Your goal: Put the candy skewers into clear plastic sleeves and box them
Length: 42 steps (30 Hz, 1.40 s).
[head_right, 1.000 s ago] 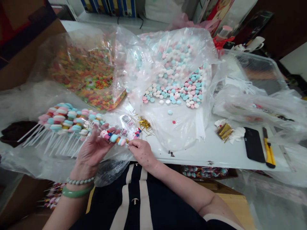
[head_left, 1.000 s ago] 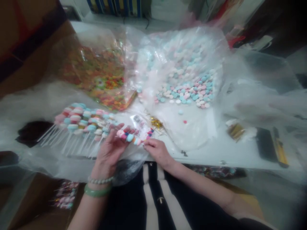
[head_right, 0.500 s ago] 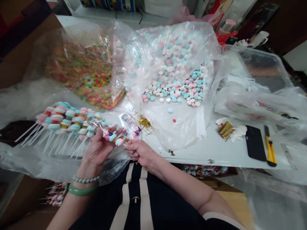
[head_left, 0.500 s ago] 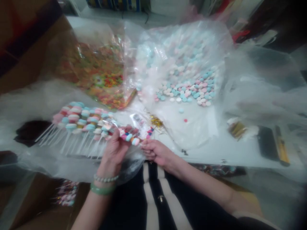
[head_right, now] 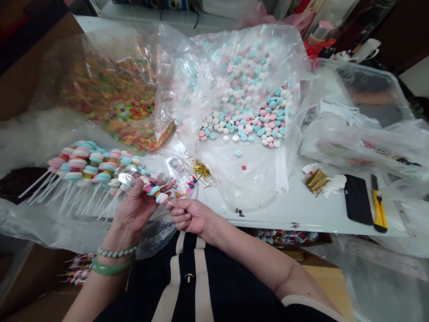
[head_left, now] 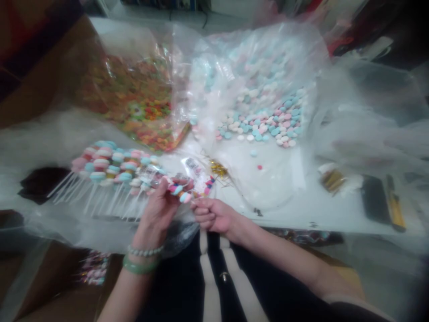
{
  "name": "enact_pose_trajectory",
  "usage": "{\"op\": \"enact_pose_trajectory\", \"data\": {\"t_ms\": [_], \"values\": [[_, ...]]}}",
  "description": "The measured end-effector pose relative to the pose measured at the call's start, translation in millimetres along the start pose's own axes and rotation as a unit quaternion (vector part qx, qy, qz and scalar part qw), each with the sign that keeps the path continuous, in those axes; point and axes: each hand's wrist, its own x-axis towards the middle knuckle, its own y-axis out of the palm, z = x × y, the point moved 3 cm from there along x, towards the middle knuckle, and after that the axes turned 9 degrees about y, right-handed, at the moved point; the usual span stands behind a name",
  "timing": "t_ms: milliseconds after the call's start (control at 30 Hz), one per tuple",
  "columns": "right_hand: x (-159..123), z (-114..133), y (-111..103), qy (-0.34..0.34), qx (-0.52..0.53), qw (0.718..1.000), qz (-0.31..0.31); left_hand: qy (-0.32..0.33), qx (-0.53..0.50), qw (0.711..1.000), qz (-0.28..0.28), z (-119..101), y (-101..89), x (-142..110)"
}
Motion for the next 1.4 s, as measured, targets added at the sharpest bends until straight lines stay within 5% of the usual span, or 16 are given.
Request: {"op": "enact_pose_trajectory", "data": {"t_ms": [333, 533, 633, 733, 867, 967, 1133, 1200, 1400], "values": [[-3, 8, -5, -0.011, -0.034, 0.999, -0.039, 0.017, -0.017, 0.992, -0.122, -24, -13.0, 13], [-3, 8, -4, -0.011, -0.046, 0.998, -0.051, 0.048, -0.004, 0.996, -0.081, -13, -5.3, 9], [-1, 3, 2, -0.078, -0.109, 0.985, -0.109, 0.066, -0.029, 0.996, -0.052, -7, 2.2, 5], [-4, -1, 9, -0.202, -0.230, 0.926, -0.220, 0.049, -0.047, 0.996, -0.049, -3, 5.4, 4], [-9, 0, 13, -0.279, -0.442, 0.793, -0.312, 0.037, -0.049, 0.997, -0.039, 1, 3.8, 5], [-11, 3, 13, -0.306, -0.550, 0.697, -0.343, 0.054, -0.015, 0.998, -0.023, 3, 1.5, 5], [-13, 1, 18, -0.299, -0.669, 0.590, -0.338, 0.023, 0.003, 0.999, -0.039, 5, -0.3, 3], [-11, 1, 20, -0.304, -0.658, 0.597, -0.344, 0.023, 0.002, 0.999, -0.046, 8, 1.5, 1], [-7, 11, 18, -0.323, -0.433, 0.770, -0.339, -0.017, -0.021, 0.999, -0.045, 19, 9.9, -1]]}}
